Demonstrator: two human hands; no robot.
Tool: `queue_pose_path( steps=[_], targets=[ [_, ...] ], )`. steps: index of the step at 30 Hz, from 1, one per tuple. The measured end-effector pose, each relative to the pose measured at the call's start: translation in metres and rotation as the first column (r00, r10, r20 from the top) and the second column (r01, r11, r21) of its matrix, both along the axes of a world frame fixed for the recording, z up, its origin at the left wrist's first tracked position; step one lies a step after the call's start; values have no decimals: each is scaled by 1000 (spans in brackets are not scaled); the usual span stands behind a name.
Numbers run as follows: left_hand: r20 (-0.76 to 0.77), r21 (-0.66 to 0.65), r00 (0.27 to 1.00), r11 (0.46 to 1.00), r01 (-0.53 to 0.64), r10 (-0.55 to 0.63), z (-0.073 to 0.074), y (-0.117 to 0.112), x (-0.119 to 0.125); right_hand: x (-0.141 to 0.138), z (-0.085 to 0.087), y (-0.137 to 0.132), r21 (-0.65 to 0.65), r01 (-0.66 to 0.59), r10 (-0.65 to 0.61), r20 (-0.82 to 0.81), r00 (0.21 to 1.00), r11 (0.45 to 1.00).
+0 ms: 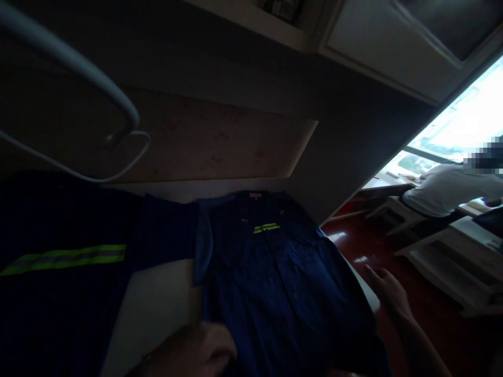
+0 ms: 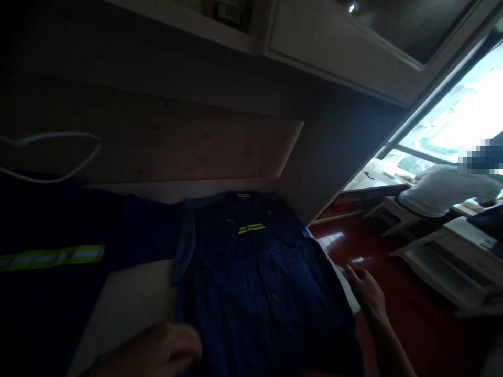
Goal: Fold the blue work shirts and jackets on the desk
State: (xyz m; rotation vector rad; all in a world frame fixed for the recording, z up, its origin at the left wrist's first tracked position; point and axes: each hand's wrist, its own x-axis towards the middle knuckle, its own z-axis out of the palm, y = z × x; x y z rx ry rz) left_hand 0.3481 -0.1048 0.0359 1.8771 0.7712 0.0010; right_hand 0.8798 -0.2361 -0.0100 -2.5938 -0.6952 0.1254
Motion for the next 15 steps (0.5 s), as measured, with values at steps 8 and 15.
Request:
queue_pose_path(
  steps=[8, 15],
  targets=[
    [-25, 661, 936, 709, -248, 350, -58, 65, 71, -91, -11, 159, -166, -507, 533, 216, 818, 846],
    [114, 537, 852, 690, -485, 511, -64, 73, 85, -115, -8, 205, -256, -421, 447, 52, 893, 870]
  ],
)
